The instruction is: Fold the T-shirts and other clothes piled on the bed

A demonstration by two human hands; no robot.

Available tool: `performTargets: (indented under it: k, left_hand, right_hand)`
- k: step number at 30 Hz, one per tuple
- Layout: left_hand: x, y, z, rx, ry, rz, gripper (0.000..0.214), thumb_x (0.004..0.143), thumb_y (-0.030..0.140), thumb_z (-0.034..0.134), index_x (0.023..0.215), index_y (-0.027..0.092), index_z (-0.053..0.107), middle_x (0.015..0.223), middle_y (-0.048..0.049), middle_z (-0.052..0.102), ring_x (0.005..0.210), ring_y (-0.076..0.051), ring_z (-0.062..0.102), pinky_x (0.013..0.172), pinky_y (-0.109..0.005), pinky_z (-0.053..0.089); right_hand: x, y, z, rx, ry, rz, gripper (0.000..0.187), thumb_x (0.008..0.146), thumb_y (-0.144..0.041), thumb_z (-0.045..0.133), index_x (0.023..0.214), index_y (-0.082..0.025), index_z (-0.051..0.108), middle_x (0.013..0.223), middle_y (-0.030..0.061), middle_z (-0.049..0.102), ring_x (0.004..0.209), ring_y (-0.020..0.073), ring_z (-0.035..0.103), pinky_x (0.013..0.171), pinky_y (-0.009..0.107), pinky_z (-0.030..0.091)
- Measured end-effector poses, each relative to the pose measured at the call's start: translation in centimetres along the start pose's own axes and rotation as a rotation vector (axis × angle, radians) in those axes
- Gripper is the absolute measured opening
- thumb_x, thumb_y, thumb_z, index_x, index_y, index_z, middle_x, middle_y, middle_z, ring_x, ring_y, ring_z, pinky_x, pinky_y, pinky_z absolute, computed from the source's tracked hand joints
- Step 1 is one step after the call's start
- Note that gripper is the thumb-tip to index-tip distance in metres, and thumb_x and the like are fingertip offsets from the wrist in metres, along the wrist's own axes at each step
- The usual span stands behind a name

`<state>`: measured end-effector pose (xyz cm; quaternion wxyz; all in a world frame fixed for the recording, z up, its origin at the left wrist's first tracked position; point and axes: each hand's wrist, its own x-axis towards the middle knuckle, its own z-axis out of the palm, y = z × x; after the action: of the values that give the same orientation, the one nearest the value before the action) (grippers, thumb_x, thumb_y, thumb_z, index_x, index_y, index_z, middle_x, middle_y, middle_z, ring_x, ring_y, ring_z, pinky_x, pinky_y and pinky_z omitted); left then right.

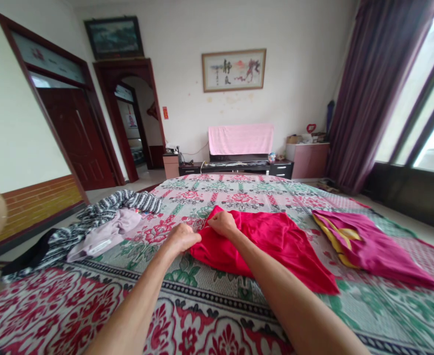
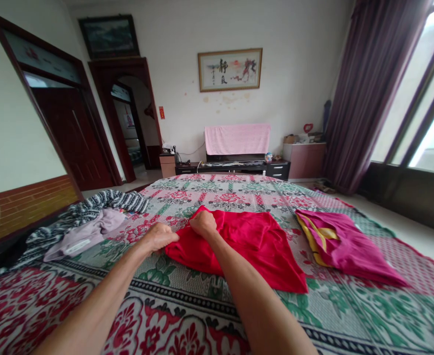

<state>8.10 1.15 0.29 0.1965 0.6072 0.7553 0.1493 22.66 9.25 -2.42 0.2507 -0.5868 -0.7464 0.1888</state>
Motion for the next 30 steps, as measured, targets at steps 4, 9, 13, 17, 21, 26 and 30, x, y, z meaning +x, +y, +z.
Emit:
performTargets:
  k: [4, 9, 13, 17, 21, 26, 30]
  left_hand:
    - [0.6, -2.7, -2.5, -0.029, 0.127, -0.147, 0.018, 0.063, 0.035, 0.057, 0.064, 0.02, 0.065, 0.05, -0.0004, 0.059, 0.051, -0.017, 0.058, 0.049, -0.024, 0.04]
    - [1.4, -5.9, -3.2, 0.05, 0.266, -0.201, 0.022, 0.064, 0.04, 0.06, 0.075, 0.023, 0.069, 0.071, -0.0028, 0.07, 0.072, -0.02, 0.064, 0.058, -0.025, 0.042]
    - [1.4, -6.4, -2.7, 0.106, 0.25, -0.202, 0.034, 0.063, 0.043, 0.064, 0.091, 0.025, 0.07, 0.096, -0.0057, 0.072, 0.089, -0.024, 0.065, 0.069, -0.028, 0.044]
    - [1.2, -5.3, -2.1, 0.159, 0.346, -0.11, 0.046, 0.069, 0.044, 0.061, 0.111, 0.025, 0.065, 0.117, -0.0096, 0.066, 0.108, -0.027, 0.06, 0.082, -0.03, 0.044]
    - [1.5, -5.2, -1.7, 0.154, 0.252, -0.126, 0.048, 0.066, 0.044, 0.064, 0.107, 0.021, 0.066, 0.117, -0.0132, 0.066, 0.106, -0.028, 0.061, 0.083, -0.032, 0.044]
    - [1.7, -7.0, -2.1, 0.154, 0.142, -0.129, 0.037, 0.07, 0.054, 0.054, 0.058, 0.019, 0.061, 0.073, -0.0093, 0.069, 0.077, -0.025, 0.065, 0.062, -0.028, 0.043]
    - [1.3, -7.6, -2.5, 0.08, 0.098, -0.177, 0.036, 0.069, 0.05, 0.054, 0.048, 0.02, 0.05, 0.046, -0.0023, 0.051, 0.053, -0.019, 0.055, 0.048, -0.026, 0.033]
  right_hand:
    - [0.6, -3.6, 1.9, 0.074, 0.036, 0.056, 0.027, 0.081, -0.03, 0.051, 0.088, -0.02, 0.075, 0.086, 0.0078, 0.073, 0.082, 0.0202, 0.066, 0.067, 0.024, 0.047]
    - [1.6, -5.1, 1.7, 0.105, 0.046, -0.111, 0.028, 0.083, -0.029, 0.049, 0.093, -0.023, 0.074, 0.089, 0.0031, 0.073, 0.086, 0.0177, 0.066, 0.072, 0.021, 0.046]
    - [2.1, -1.4, -1.8, 0.006, 0.08, -0.09, 0.03, 0.08, -0.023, 0.049, 0.095, -0.022, 0.075, 0.088, 0.0035, 0.073, 0.085, 0.019, 0.066, 0.073, 0.023, 0.046]
    - [1.7, 5.5, -5.7, -0.177, 0.192, 0.05, 0.035, 0.078, -0.021, 0.05, 0.104, -0.02, 0.072, 0.101, 0.0091, 0.072, 0.095, 0.0233, 0.065, 0.079, 0.028, 0.046]
    - [0.7, 11.5, -7.6, -0.292, 0.191, 0.183, 0.041, 0.079, -0.031, 0.05, 0.114, -0.018, 0.068, 0.111, 0.0131, 0.068, 0.102, 0.0274, 0.063, 0.083, 0.033, 0.047]
    - [0.5, 12.1, -7.2, -0.312, 0.227, 0.128, 0.038, 0.081, -0.027, 0.048, 0.111, -0.019, 0.07, 0.109, 0.012, 0.07, 0.101, 0.0257, 0.064, 0.083, 0.031, 0.045]
    - [1.9, 7.6, -5.2, -0.291, 0.159, -0.065, 0.035, 0.081, -0.021, 0.046, 0.105, -0.019, 0.072, 0.103, 0.0087, 0.072, 0.098, 0.0215, 0.065, 0.083, 0.025, 0.044]
